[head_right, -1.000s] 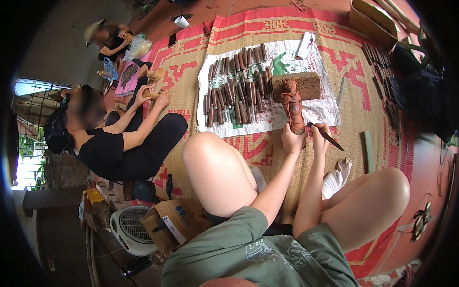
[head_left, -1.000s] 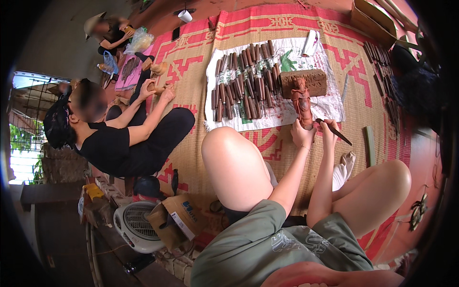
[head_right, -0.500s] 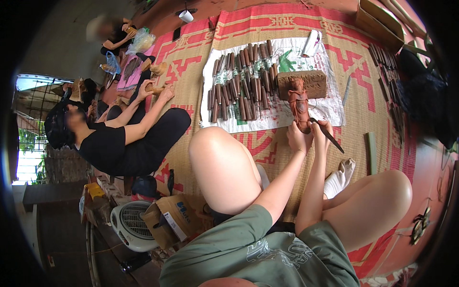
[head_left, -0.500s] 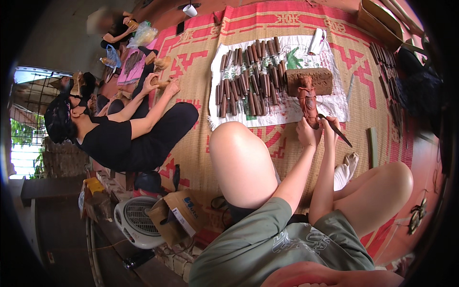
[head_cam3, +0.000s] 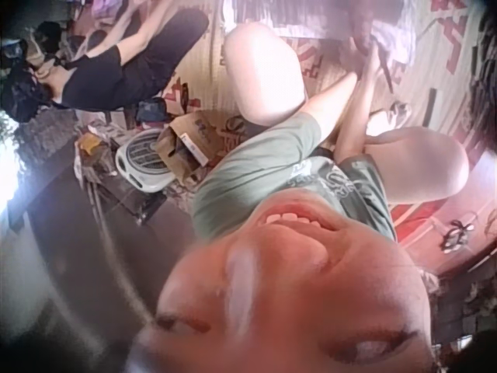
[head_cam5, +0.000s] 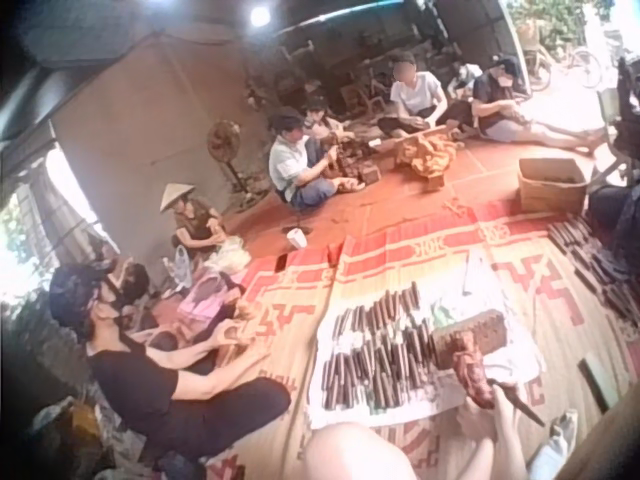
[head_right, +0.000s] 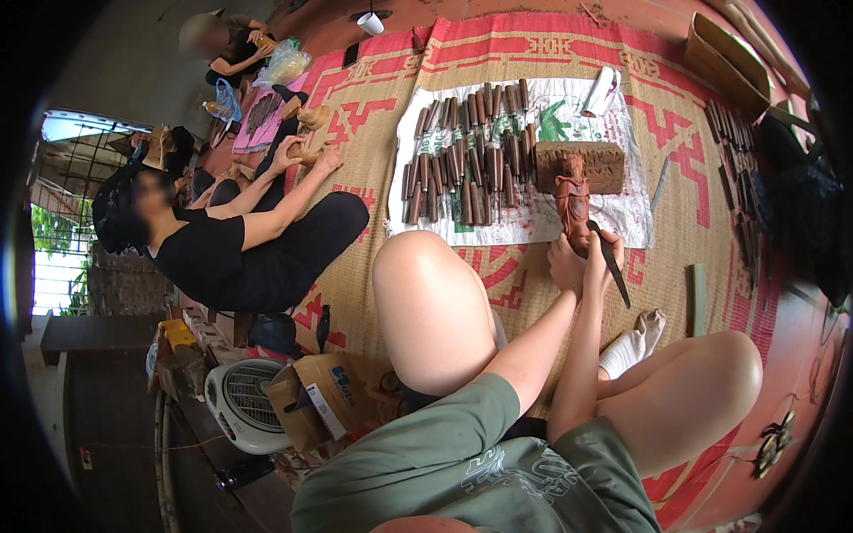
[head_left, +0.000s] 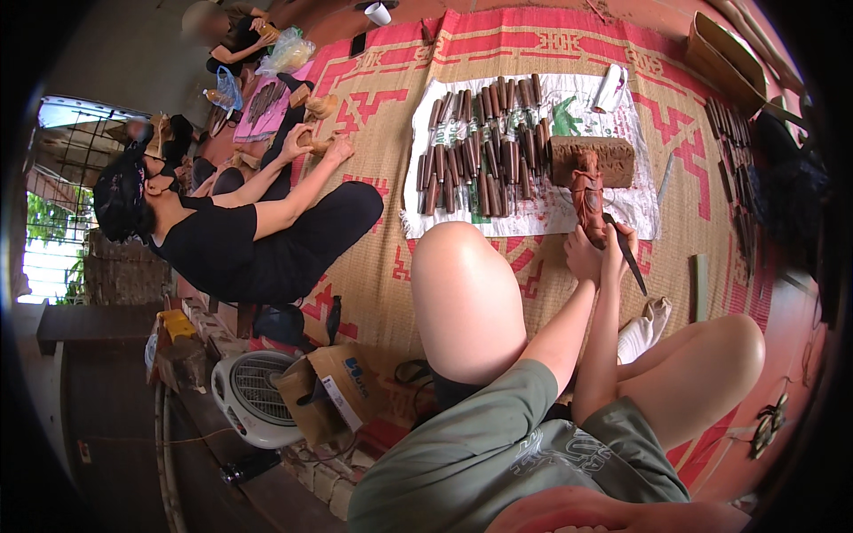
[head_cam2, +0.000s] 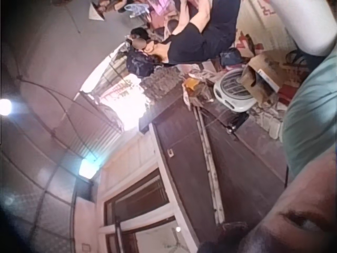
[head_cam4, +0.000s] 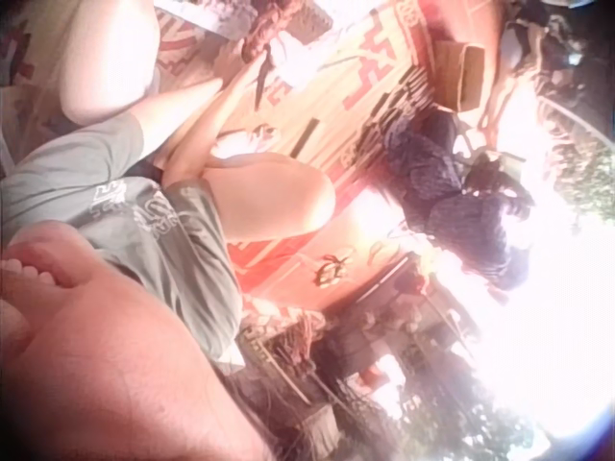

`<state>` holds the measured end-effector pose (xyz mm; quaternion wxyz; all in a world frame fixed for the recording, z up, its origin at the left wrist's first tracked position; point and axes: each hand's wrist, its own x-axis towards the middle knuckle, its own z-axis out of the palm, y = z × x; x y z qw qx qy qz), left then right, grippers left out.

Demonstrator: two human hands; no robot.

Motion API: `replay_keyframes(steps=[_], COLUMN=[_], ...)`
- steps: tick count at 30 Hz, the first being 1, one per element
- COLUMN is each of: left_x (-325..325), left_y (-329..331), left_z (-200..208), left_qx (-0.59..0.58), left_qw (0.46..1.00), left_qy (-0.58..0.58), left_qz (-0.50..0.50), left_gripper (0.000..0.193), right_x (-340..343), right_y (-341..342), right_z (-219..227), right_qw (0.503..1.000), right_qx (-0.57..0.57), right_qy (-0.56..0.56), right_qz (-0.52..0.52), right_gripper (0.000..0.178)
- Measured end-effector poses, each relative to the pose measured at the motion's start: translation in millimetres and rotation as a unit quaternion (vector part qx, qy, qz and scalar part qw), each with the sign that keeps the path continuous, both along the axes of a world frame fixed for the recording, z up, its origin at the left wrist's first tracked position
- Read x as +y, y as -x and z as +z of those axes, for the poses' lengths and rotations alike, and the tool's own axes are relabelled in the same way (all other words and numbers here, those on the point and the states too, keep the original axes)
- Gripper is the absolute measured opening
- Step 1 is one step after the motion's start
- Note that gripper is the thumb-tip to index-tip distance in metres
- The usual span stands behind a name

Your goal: The person sits on a mat and uses a small knife to carve a reddish-brown wooden object. They hold the object in their left hand and carefully shape it with the knife in their right hand, occasionally rotating it to access different sides.

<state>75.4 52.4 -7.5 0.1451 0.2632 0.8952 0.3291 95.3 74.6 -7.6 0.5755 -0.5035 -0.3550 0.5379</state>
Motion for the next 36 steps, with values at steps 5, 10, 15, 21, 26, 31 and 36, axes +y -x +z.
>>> replay_keyframes(steps=[5,10,15,21,26,31,36], left_x=[6,5,4,6,8,15,7], left_y=[-5,-3,1,-2,-1,-13,0], left_z=[6,-3,-10,-11,-14,8,0], left_qx=[-0.019,-0.024,-0.007,0.004,0.032,0.006,0.023], left_qw=[1.0,0.999,0.999,0.998,0.998,0.997,0.998], left_qy=[0.015,0.033,0.049,0.057,0.047,0.058,0.047], left_qz=[-0.012,-0.007,-0.011,-0.021,-0.025,-0.045,-0.026], left_gripper=[0.057,0.047,0.044,0.043,0.042,0.041,0.043], right_x=[5,2,1,3,10,17,13], right_y=[-4,0,1,-2,-3,-19,-2], right_z=[0,2,6,7,8,7,11], right_qw=[0.999,0.999,0.998,0.997,0.995,0.998,0.998], right_qx=[-0.033,-0.044,-0.052,-0.072,-0.085,-0.055,-0.052], right_qy=[-0.015,-0.018,-0.02,-0.028,-0.038,-0.037,-0.025], right_qz=[0.004,0.019,0.028,0.022,0.02,0.005,0.031], right_gripper=[0.014,0.015,0.015,0.015,0.016,0.016,0.016])
